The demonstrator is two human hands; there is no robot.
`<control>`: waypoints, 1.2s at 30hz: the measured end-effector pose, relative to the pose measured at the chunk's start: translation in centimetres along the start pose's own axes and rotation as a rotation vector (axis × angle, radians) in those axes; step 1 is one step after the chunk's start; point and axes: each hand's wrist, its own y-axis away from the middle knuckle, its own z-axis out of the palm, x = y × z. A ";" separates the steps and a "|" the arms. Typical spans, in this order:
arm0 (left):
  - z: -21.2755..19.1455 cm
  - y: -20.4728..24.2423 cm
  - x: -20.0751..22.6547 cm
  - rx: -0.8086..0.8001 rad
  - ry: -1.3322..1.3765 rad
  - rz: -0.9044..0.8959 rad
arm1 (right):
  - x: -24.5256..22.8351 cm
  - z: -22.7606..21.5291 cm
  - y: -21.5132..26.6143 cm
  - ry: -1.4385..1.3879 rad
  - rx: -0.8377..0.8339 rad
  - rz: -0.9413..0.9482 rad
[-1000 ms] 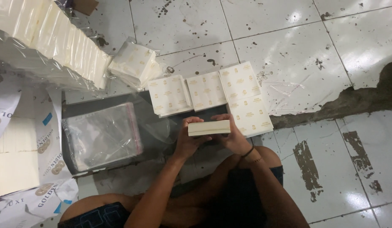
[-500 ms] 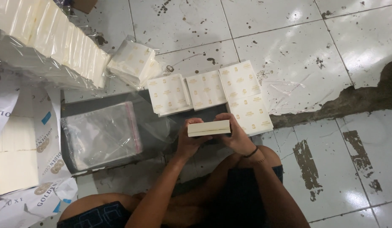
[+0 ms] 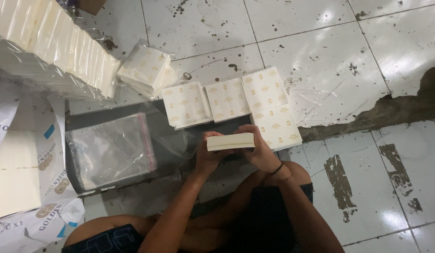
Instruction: Sorting and stacking small paper labels into organized piles on the floor.
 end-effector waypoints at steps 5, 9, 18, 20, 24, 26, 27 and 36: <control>-0.5 -0.5 -0.6 -0.022 0.001 0.025 | -0.9 -0.2 0.2 0.146 0.036 0.011; -0.5 -0.4 0.0 -0.061 -0.005 0.086 | -0.1 0.0 0.7 0.148 0.017 0.070; 0.0 -0.6 9.1 -0.165 -0.145 -0.202 | -7.4 -1.6 -1.5 0.021 0.029 0.294; -0.5 -0.5 12.2 -0.203 -0.226 -0.284 | -7.8 -1.4 -1.3 -0.081 0.033 0.361; -1.9 -1.0 14.2 -0.298 -0.320 -0.448 | -8.2 -0.3 -1.1 -0.289 0.082 0.503; -2.3 -0.7 13.4 -0.281 -0.318 -0.424 | -8.8 0.4 -0.9 -0.327 0.099 0.541; -2.4 -0.8 13.1 -0.270 -0.318 -0.395 | -9.1 0.7 -1.0 -0.363 0.124 0.575; -3.2 0.8 12.5 -0.191 -0.239 -0.334 | -13.4 2.0 -1.5 -0.390 0.051 0.597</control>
